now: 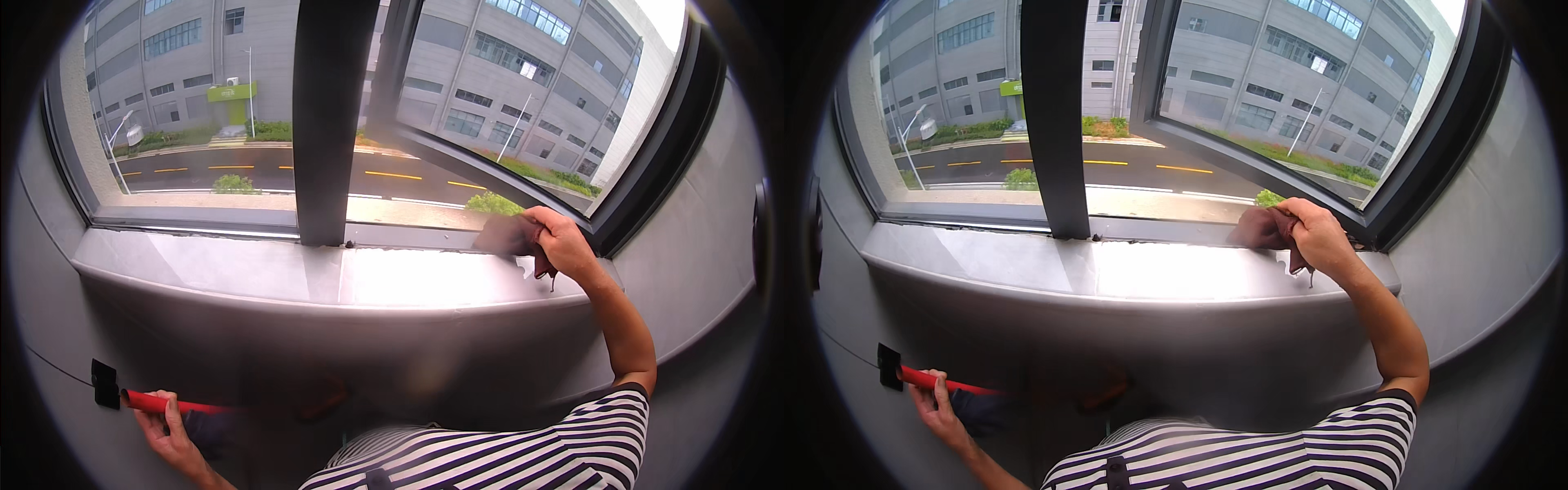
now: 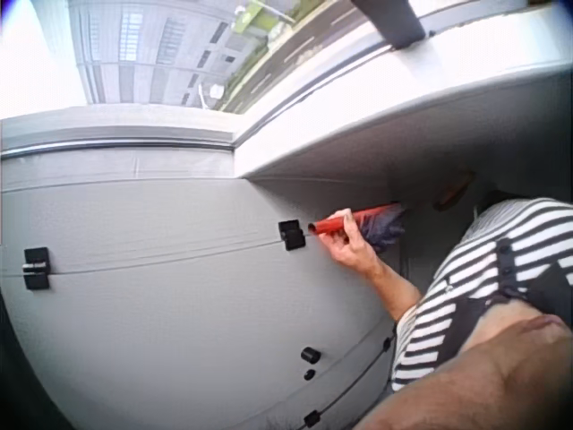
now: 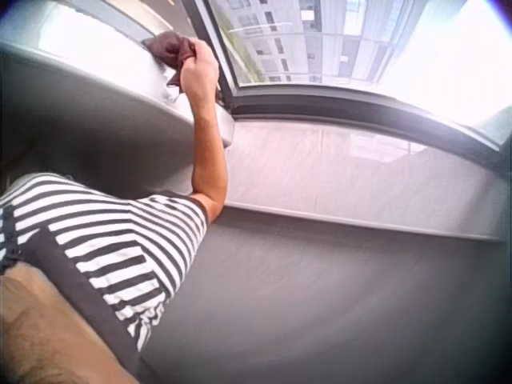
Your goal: The person cleans a window sill with a cloth, then sweeps the tiled floor of a public restroom using a broom and dustpan. They also wipe the surfaces of the toilet stalls and the window sill again before sweeping the floor around the urinals and sinks.
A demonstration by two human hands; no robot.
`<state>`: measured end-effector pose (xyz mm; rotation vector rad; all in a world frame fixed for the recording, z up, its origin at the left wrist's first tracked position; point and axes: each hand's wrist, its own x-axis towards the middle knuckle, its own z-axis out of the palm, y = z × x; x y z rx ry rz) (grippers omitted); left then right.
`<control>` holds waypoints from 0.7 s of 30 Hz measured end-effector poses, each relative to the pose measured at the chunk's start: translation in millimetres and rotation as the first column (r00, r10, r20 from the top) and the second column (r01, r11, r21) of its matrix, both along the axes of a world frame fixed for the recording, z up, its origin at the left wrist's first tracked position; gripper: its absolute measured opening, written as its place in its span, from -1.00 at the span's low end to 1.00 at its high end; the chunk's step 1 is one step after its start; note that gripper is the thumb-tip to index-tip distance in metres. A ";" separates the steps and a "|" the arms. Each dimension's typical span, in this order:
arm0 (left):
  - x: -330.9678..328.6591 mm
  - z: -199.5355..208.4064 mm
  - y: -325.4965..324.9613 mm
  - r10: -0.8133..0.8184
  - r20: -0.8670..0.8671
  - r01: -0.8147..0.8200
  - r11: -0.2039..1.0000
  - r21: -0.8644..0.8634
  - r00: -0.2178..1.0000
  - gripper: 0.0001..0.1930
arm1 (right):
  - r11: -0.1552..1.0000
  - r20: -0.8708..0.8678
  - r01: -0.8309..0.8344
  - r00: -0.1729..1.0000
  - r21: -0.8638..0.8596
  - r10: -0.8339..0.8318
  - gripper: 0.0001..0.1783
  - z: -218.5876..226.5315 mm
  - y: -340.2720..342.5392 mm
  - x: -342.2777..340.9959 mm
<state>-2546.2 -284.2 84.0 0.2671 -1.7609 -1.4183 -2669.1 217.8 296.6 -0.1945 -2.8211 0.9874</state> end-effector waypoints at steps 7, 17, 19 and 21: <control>46.2 -31.6 -36.5 0.060 -0.004 -0.059 0.997 0.048 0.998 -0.71 | 0.804 0.167 -0.539 0.842 0.250 0.513 -0.68 -1.1 -50.2 -31.4; 25.9 -21.3 -10.8 0.055 0.030 -0.055 0.998 -0.020 0.998 -0.71 | 0.774 -0.226 -0.511 0.859 -0.373 0.458 -0.73 20.5 -110.2 -128.3; 43.0 -31.3 -21.9 0.120 -0.013 -0.119 0.993 0.025 0.993 -0.71 | 0.782 -0.094 -0.567 0.820 -0.259 0.564 -0.67 22.6 -97.6 -98.6; 68.2 -31.1 -23.3 0.141 -0.006 -0.141 0.989 0.035 0.990 -0.68 | 0.755 0.149 -0.656 0.749 0.026 0.646 -0.53 2.9 -97.5 -53.5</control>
